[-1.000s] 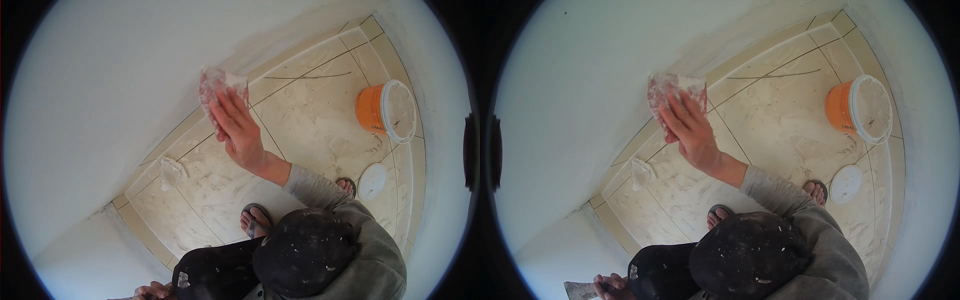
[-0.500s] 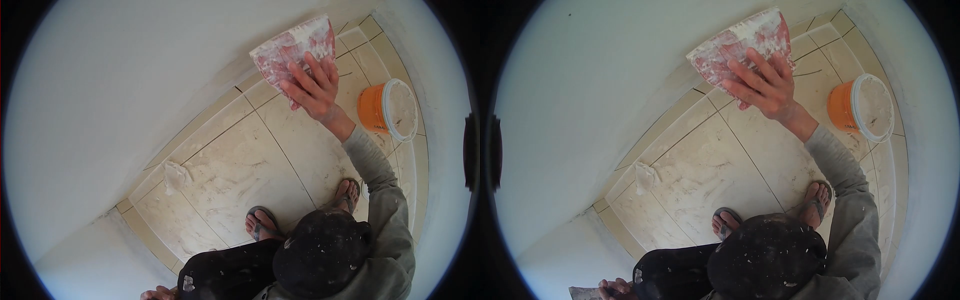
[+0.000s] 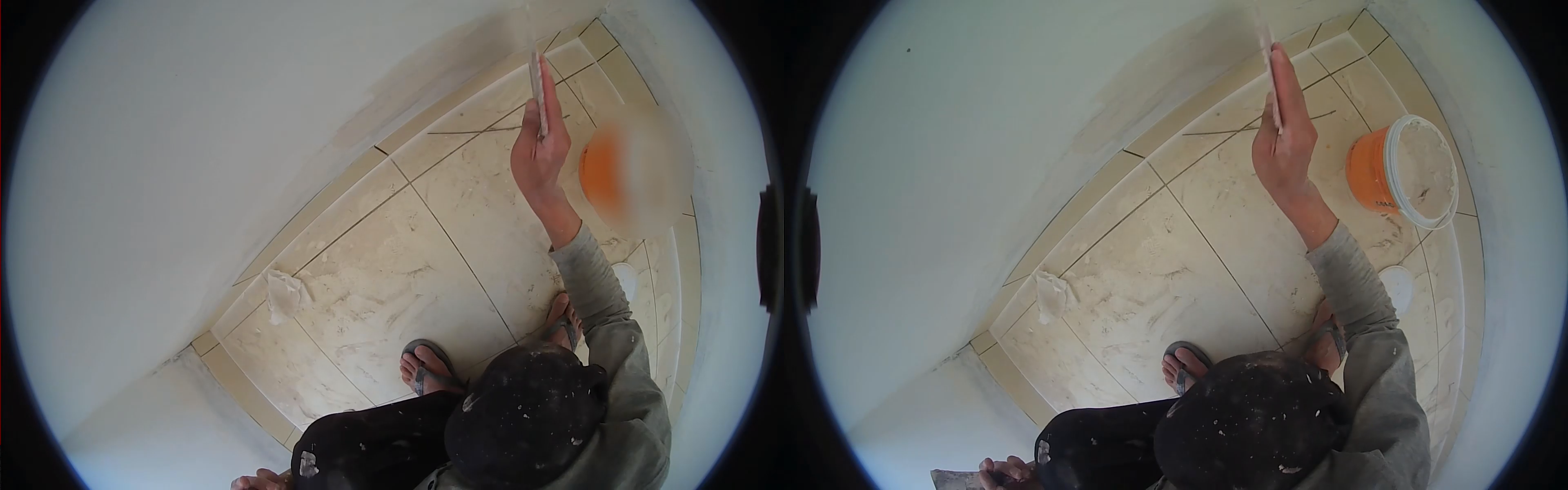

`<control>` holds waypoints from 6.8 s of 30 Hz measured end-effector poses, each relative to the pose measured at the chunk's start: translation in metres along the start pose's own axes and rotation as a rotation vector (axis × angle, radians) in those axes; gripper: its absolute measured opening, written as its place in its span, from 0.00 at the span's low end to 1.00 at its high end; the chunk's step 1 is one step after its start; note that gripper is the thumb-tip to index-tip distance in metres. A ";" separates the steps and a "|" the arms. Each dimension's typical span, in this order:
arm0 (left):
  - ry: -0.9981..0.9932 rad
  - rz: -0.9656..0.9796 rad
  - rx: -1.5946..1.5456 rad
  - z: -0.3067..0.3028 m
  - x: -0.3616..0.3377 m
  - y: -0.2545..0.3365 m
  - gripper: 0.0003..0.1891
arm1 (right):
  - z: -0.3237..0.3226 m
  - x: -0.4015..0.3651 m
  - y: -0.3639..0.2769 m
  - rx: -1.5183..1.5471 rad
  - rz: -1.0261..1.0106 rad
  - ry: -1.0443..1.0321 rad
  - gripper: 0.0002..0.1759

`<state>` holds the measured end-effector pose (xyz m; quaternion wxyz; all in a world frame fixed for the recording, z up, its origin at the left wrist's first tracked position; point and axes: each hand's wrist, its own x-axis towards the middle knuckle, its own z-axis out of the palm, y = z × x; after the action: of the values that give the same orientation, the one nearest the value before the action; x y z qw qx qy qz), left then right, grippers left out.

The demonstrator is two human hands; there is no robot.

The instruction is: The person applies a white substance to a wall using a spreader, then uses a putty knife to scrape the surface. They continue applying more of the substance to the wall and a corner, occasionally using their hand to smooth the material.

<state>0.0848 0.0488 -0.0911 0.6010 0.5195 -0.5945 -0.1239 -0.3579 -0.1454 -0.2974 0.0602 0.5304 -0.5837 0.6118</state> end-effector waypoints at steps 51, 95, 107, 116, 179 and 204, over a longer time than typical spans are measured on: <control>0.278 -0.119 0.738 -0.004 -0.022 0.071 0.23 | -0.078 0.009 -0.098 0.971 1.659 -0.639 0.22; 0.322 -1.051 0.397 0.153 -0.149 -0.170 0.26 | -0.072 -0.013 -0.130 0.492 1.583 -0.790 0.20; 0.453 -1.097 0.883 0.123 -0.130 -0.155 0.31 | -0.074 -0.023 -0.122 0.569 1.551 -0.798 0.23; 0.477 -0.621 -0.058 0.192 0.072 -0.244 0.40 | -0.076 -0.028 -0.117 0.589 1.542 -0.747 0.23; -0.503 -0.278 0.444 0.193 -0.147 -0.257 0.36 | 0.027 -0.073 -0.164 0.962 1.425 -0.159 0.15; -0.697 -0.085 0.533 0.225 -0.104 -0.248 0.32 | 0.061 -0.047 -0.178 0.852 1.212 -0.406 0.23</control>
<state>-0.0159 -0.0851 -0.3987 0.2037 0.6077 -0.7511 -0.1586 -0.1788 -0.1117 -0.2300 -0.6036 0.1970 -0.4857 0.6007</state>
